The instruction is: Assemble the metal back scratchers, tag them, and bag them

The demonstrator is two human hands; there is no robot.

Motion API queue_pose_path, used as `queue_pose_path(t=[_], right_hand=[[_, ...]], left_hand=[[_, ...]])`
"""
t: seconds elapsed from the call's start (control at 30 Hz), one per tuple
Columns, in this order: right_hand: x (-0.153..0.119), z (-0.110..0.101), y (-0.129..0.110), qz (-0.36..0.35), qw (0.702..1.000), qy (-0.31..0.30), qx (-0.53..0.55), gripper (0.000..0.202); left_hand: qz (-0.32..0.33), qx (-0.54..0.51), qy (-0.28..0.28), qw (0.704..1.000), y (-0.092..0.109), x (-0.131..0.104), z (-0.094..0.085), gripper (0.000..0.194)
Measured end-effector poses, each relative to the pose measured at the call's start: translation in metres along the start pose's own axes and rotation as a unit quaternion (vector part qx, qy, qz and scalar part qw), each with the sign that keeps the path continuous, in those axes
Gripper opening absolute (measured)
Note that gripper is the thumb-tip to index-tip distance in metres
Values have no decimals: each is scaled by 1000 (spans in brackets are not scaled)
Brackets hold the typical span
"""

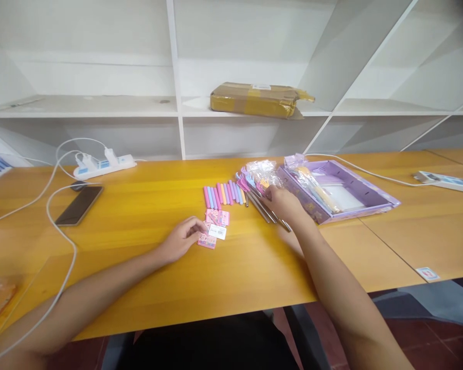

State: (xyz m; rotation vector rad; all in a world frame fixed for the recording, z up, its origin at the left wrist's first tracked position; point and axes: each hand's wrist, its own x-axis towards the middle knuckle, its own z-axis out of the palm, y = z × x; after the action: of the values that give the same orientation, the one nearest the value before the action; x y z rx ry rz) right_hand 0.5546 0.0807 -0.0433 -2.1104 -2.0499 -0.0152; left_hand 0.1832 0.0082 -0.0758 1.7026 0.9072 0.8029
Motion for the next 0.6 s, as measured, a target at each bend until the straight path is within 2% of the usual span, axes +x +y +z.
queue_pose_path(t=[0.1,0.17,0.23,0.3,0.33,0.43,0.5,0.6], right_hand=[[0,0,-1,-9,1000,11,21,16],[-1,-2,-7,-18,998,47,35,18],[-4,-6,-19,-43,993,99,55,25],[-8,-13,-40,-91,986,118,76,30],[-11,-16,-53,-119,984,104,81,30],[-12,-25,-98,-184,981,14,57,28],[-5,-26,-127,-196,980,-35,21,29],[13,-16,-163,-178,981,-72,-21,33]], left_hand=[[-1,32,-6,999,1,-1,1,13],[-6,39,-1,999,1,-2,1,14],[-10,43,6,999,2,-1,1,14],[-13,44,8,999,2,-1,2,14],[-13,45,7,999,2,-1,2,13],[-4,50,5,999,2,-2,2,13],[6,56,7,998,1,-3,2,13],[12,61,12,998,2,-5,2,11]])
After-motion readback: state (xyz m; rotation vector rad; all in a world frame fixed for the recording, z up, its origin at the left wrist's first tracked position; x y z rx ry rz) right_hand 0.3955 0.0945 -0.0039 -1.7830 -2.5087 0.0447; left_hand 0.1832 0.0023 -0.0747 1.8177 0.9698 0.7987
